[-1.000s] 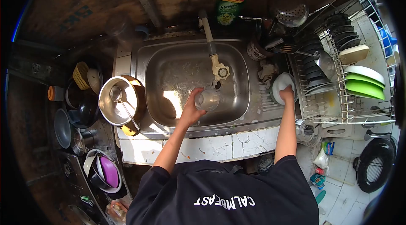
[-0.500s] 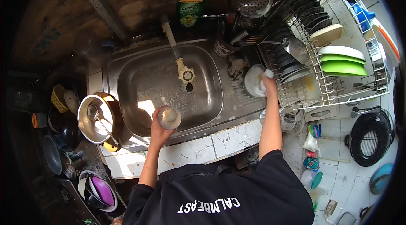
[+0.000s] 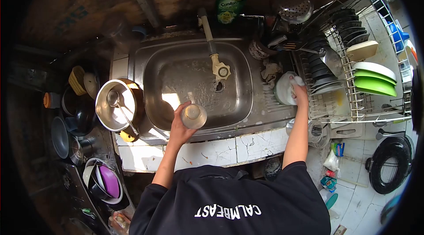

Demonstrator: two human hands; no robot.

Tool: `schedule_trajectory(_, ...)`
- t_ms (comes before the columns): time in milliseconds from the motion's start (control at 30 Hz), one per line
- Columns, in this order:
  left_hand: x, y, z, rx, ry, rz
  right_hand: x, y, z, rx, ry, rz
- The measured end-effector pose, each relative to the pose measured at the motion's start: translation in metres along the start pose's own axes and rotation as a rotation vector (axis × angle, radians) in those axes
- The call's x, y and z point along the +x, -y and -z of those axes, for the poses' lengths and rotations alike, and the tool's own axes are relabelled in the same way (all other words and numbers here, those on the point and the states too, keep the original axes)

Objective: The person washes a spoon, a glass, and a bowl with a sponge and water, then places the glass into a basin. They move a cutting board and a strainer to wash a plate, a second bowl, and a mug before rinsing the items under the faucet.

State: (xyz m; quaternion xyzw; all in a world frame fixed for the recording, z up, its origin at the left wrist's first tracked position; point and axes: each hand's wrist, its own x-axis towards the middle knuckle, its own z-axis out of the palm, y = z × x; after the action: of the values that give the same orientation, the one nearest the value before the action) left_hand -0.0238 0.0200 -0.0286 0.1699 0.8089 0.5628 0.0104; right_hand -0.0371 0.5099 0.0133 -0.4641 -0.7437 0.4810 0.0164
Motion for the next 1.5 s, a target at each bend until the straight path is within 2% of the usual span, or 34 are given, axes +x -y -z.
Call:
schedule_trajectory(33, 0.001, -0.002, 0.0, 0.013, 0.006, -0.025, -0.006, 0.003, -0.001, -0.002, 0.019, 0.002)
schedule_trajectory(67, 0.0, -0.004, 0.001, 0.021, 0.001, -0.018, -0.007, 0.002, 0.004, 0.212, 0.08, -0.032)
schedule_trajectory(100, 0.001, -0.007, 0.001, 0.034, -0.005, -0.09, -0.011, 0.003, 0.008, 0.425, 0.137, -0.064)
schedule_trajectory(133, 0.002, -0.009, 0.002, 0.046, -0.011, -0.164, -0.026, 0.014, 0.008, 0.425, 0.145, -0.062)
schedule_trajectory(200, 0.004, -0.01, 0.003, 0.041, 0.005, -0.18, -0.067, 0.035, 0.004, 0.478, 0.363, 0.094)
schedule_trajectory(267, 0.007, -0.01, 0.007, 0.045, 0.061, -0.179, -0.131, 0.073, -0.019, 0.178, 0.474, 0.427)
schedule_trajectory(300, 0.011, -0.017, 0.008, 0.046, 0.06, -0.182, -0.158, 0.085, -0.035, 0.124, 0.524, 0.509)
schedule_trajectory(333, 0.016, -0.028, 0.009, 0.075, 0.095, -0.177, -0.179, 0.091, -0.052, 0.122, 0.683, 0.55)
schedule_trajectory(400, 0.022, -0.047, 0.01, 0.106, 0.132, -0.172, -0.222, 0.102, -0.09, -0.341, 0.682, 0.89)
schedule_trajectory(433, 0.025, -0.056, 0.011, 0.196, 0.181, -0.196, -0.233, 0.09, -0.116, -0.343, 0.643, 1.092)
schedule_trajectory(500, 0.024, -0.066, 0.008, 0.287, 0.223, -0.22, -0.241, 0.066, -0.15, -0.521, 0.723, 1.142)
schedule_trajectory(567, 0.025, -0.07, 0.01, 0.4, 0.25, -0.352, -0.245, 0.055, -0.164, -0.604, 0.889, 1.052)
schedule_trajectory(600, 0.021, -0.068, 0.012, 0.461, 0.239, -0.405, -0.227, 0.027, -0.176, -0.499, 1.022, 1.093)
schedule_trajectory(633, 0.019, -0.07, 0.008, 0.545, 0.205, -0.558, -0.227, 0.029, -0.181, -0.394, 1.161, 1.127)
schedule_trajectory(667, 0.013, -0.07, 0.001, 0.565, 0.168, -0.588, -0.237, 0.021, -0.176, -0.238, 1.184, 0.839)
schedule_trajectory(700, 0.009, -0.071, -0.004, 0.583, 0.141, -0.62, -0.244, 0.017, -0.18, -0.243, 1.205, 0.841)
schedule_trajectory(833, 0.009, -0.076, -0.002, 0.593, 0.0, -0.732, -0.245, 0.004, -0.176, -0.336, 1.108, 0.887)
schedule_trajectory(900, 0.011, -0.083, 0.004, 0.619, 0.026, -0.757, -0.239, -0.002, -0.176, -0.379, 1.065, 0.906)
schedule_trajectory(933, 0.01, -0.088, 0.005, 0.601, 0.17, -0.698, -0.23, -0.005, -0.188, -1.113, 1.034, 1.35)
schedule_trajectory(967, 0.013, -0.091, 0.007, 0.58, 0.305, -0.641, -0.227, -0.01, -0.186, -1.12, 1.043, 1.359)
schedule_trajectory(1000, 0.015, -0.094, 0.01, 0.543, 0.394, -0.592, -0.231, -0.01, -0.18, -1.079, 0.959, 1.419)
schedule_trajectory(1033, 0.015, -0.094, 0.01, 0.544, 0.394, -0.592, -0.234, -0.013, -0.176, -1.029, 0.867, 1.471)
schedule_trajectory(1067, 0.014, -0.094, 0.006, 0.564, 0.317, -0.65, -0.233, -0.016, -0.173, -0.878, 0.86, 1.416)
schedule_trajectory(1100, 0.015, -0.095, 0.002, 0.58, 0.231, -0.706, -0.231, -0.014, -0.171, -0.886, 0.857, 1.418)
schedule_trajectory(1167, 0.01, -0.097, -0.004, 0.62, -0.074, -0.823, -0.225, -0.004, -0.169, -0.865, 0.895, 1.366)
schedule_trajectory(1267, 0.008, -0.089, -0.01, 0.604, -0.217, -0.868, -0.226, 0.002, -0.165, -0.822, 0.955, 1.261)
schedule_trajectory(1333, 0.005, -0.089, -0.01, 0.56, -0.151, -0.866, -0.235, -0.007, -0.157, -0.782, 0.998, 1.161)
schedule_trajectory(1367, 0.01, -0.089, -0.009, 0.569, -0.163, -0.866, -0.232, -0.003, -0.158, -0.785, 1.0, 1.175)
schedule_trajectory(1467, 0.015, -0.105, -0.002, 0.53, 0.267, -0.681, -0.227, -0.002, -0.149, -1.127, 0.891, 1.555)
schedule_trajectory(1500, 0.017, -0.107, -0.002, 0.53, 0.263, -0.683, -0.22, -0.009, -0.151, -1.13, 0.888, 1.558)
